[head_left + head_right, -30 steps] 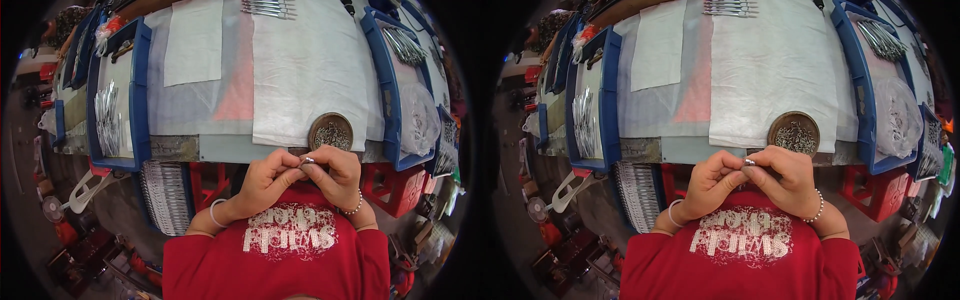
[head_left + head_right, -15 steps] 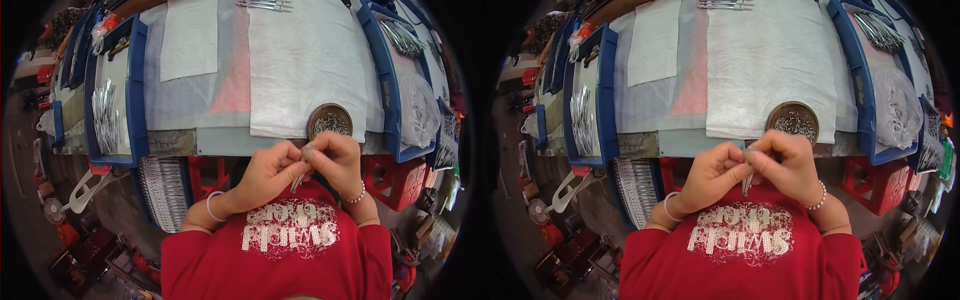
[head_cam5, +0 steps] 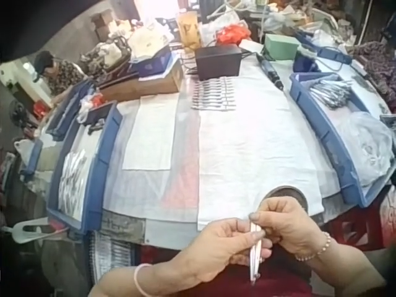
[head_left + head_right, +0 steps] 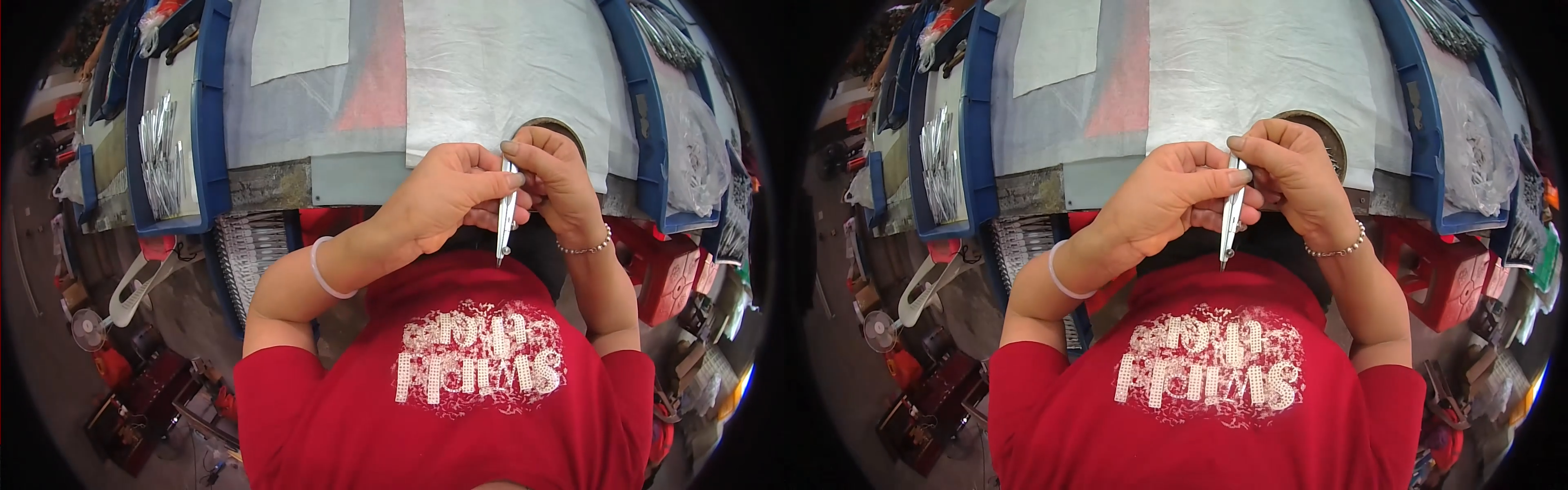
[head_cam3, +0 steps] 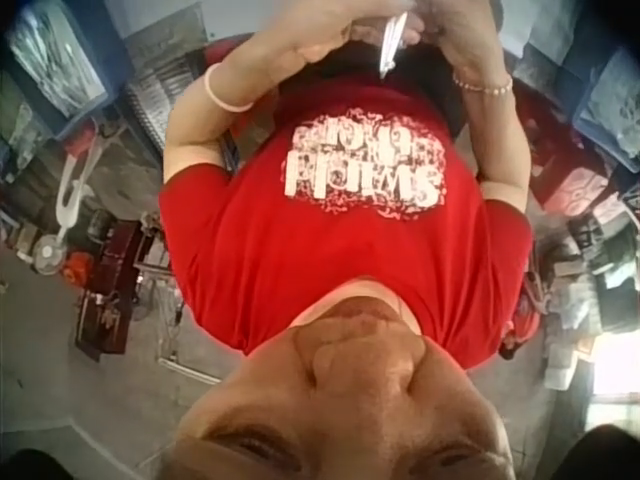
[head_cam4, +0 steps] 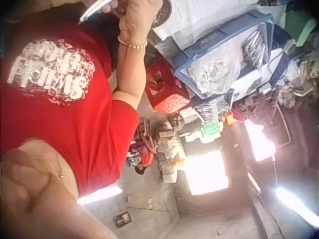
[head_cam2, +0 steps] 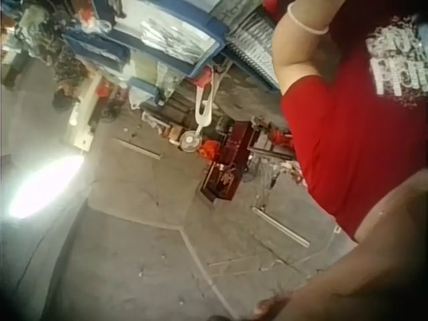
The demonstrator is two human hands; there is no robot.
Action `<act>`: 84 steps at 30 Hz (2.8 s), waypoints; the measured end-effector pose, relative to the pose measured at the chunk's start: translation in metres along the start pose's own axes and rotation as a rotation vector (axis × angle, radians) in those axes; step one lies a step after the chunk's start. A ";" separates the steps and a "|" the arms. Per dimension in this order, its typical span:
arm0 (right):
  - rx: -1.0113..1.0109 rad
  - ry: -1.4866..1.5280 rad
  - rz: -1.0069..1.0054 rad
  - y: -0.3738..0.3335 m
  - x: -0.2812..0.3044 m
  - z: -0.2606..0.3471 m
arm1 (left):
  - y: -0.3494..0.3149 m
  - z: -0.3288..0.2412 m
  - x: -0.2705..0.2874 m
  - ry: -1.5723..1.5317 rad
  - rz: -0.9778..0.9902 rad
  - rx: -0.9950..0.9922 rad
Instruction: Assembling small hardware components by inserting pins and attaching plastic caps to metal shafts.
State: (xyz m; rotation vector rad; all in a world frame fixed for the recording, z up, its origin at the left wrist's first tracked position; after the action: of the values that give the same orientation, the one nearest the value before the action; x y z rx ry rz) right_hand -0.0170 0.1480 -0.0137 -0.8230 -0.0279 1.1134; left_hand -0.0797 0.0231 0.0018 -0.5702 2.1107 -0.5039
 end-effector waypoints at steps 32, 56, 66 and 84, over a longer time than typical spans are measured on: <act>1.033 -0.927 -0.025 -0.010 -0.026 0.015 | 0.017 0.003 0.038 0.567 0.042 -0.720; 0.582 -0.202 0.148 -0.059 -0.013 0.056 | -0.001 -0.007 -0.032 -0.006 0.319 -0.458; 0.803 -0.667 -0.261 -0.114 0.094 0.078 | 0.011 0.036 -0.062 -0.034 0.256 -0.005; 0.459 -1.705 -0.870 -0.060 0.285 0.141 | 0.013 0.049 -0.061 -0.092 0.233 0.109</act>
State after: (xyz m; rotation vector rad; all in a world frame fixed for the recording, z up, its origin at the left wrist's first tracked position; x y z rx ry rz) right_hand 0.1067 0.4457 0.0169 0.7058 -1.3524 0.6223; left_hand -0.0103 0.0609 0.0078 -0.2755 2.0155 -0.4483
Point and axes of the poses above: each hand's wrist, its own y-axis towards the middle knuckle, its own x-axis out of the back of the hand, z = x × y, the point moved 4 cm from there along y, towards the middle knuckle, and after that the axes turned 2 degrees about -x, right-handed, at the moved point
